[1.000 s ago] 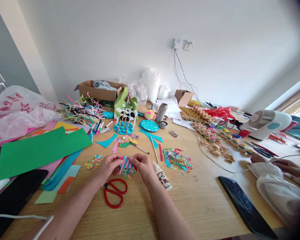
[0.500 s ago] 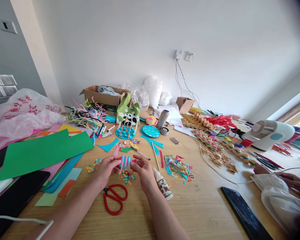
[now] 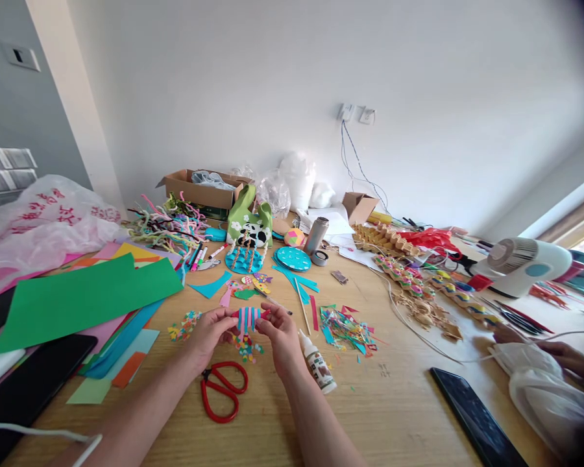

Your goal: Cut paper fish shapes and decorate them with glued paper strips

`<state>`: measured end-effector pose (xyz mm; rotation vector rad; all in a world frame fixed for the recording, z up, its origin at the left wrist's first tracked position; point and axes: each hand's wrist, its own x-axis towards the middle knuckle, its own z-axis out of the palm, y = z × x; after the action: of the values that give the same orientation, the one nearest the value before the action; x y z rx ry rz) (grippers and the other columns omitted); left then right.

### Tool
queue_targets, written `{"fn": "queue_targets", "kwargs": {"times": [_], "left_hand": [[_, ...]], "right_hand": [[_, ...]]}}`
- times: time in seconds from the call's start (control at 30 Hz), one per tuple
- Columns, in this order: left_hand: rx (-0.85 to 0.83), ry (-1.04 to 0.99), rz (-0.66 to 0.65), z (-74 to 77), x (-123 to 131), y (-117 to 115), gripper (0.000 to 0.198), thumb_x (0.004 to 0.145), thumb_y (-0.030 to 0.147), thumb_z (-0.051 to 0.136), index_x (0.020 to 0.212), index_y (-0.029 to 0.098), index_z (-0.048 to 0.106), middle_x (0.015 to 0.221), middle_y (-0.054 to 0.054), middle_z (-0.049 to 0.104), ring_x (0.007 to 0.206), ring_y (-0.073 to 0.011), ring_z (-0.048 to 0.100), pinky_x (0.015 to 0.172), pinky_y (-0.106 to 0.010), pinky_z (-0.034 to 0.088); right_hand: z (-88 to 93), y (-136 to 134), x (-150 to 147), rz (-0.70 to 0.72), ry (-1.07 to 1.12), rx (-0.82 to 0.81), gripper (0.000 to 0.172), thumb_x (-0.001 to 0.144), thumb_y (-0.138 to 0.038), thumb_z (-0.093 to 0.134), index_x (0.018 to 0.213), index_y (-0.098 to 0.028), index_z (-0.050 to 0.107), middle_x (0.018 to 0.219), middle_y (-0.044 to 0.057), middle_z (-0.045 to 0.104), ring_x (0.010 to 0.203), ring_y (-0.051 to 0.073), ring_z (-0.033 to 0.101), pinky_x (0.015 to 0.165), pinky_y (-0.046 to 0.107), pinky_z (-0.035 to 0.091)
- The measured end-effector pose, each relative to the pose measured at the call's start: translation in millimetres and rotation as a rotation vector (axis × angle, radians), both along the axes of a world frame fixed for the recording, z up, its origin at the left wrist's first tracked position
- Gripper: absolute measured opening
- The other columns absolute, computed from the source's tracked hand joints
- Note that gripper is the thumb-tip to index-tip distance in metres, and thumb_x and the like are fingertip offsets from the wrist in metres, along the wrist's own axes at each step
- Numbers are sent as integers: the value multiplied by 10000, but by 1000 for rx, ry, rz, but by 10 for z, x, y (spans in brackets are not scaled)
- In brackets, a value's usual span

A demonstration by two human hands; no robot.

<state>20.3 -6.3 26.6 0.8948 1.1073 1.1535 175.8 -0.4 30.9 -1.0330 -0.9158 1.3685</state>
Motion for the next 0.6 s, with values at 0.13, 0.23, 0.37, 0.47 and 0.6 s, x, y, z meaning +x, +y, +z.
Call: {"fn": "queue_targets", "kwargs": {"times": [0.13, 0.23, 0.37, 0.47, 0.6], "left_hand": [[3, -1, -18, 0, -3, -3, 236, 594, 314, 721, 754, 141, 708, 672, -38, 678, 620, -143, 587, 538, -232, 420], [1, 5, -19, -21, -5, 3, 237, 591, 314, 723, 754, 142, 710, 660, -34, 674, 611, -145, 586, 535, -234, 420], [-4, 19, -31, -63, -11, 20, 273, 605, 325, 717, 805, 140, 717, 688, -49, 697, 603, -147, 597, 547, -240, 423], [-5, 31, -44, -72, -17, 25, 270, 613, 325, 715, 808, 137, 712, 701, -56, 704, 615, -154, 611, 560, -247, 427], [0, 11, -30, -49, -25, 23, 269, 609, 305, 718, 826, 149, 683, 715, -40, 693, 628, -162, 621, 549, -249, 422]], "right_hand": [[-23, -2, -8, -11, -39, 21, 403, 545, -213, 705, 933, -148, 619, 615, -41, 596, 570, 126, 538, 606, 271, 404], [-27, 0, -15, -20, -48, 34, 403, 547, -208, 690, 939, -149, 619, 617, -40, 591, 570, 128, 535, 592, 264, 398], [-24, 1, -18, -29, -33, 35, 397, 532, -193, 682, 924, -157, 622, 647, -31, 601, 597, 135, 550, 604, 265, 414], [-33, -1, -15, -21, -45, 33, 398, 546, -200, 676, 937, -161, 613, 662, -20, 620, 608, 139, 554, 621, 271, 421], [-56, -12, -13, -33, -116, 73, 362, 589, -224, 666, 944, -171, 618, 684, -13, 622, 630, 150, 564, 614, 273, 428]]}}
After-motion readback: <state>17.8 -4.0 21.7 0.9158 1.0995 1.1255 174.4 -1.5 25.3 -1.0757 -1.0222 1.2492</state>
